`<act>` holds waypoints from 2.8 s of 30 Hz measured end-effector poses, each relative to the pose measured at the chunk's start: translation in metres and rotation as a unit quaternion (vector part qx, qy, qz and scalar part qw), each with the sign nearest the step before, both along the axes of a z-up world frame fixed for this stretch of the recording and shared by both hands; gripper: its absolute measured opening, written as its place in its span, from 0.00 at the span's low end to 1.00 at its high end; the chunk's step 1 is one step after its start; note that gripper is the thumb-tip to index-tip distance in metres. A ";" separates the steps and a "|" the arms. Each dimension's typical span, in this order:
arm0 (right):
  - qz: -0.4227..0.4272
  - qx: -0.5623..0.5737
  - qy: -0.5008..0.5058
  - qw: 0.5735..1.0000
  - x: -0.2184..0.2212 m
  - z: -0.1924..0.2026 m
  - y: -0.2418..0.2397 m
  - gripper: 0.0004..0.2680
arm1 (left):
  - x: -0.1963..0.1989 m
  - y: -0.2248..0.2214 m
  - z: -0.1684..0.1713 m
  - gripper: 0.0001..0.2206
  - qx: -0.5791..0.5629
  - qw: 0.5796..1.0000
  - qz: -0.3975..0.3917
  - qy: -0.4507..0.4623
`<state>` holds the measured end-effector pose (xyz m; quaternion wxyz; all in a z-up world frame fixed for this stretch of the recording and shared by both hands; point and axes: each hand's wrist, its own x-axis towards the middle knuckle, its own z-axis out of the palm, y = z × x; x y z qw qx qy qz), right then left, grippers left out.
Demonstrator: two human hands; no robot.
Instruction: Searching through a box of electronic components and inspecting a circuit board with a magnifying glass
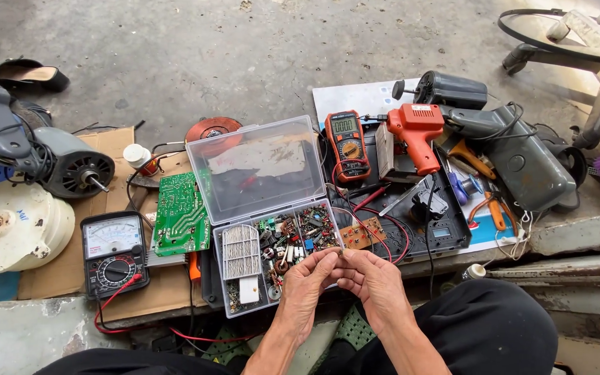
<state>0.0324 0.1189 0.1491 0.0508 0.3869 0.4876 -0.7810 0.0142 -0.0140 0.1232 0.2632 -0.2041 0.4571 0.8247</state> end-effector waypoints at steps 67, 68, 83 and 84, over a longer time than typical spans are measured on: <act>-0.274 0.290 0.205 0.894 0.075 0.071 0.231 0.03 | -0.039 -0.009 -0.085 0.14 -0.039 0.966 0.126 -0.223; -0.266 0.294 0.188 0.899 0.077 0.065 0.229 0.06 | -0.039 -0.012 -0.089 0.14 -0.027 0.969 0.126 -0.210; -0.218 0.259 0.022 0.941 0.030 0.027 0.208 0.14 | -0.038 -0.004 -0.082 0.16 -0.047 0.966 0.111 -0.231; -0.210 0.283 -0.007 0.936 0.025 0.024 0.208 0.09 | -0.036 -0.006 -0.081 0.16 -0.051 0.966 0.109 -0.227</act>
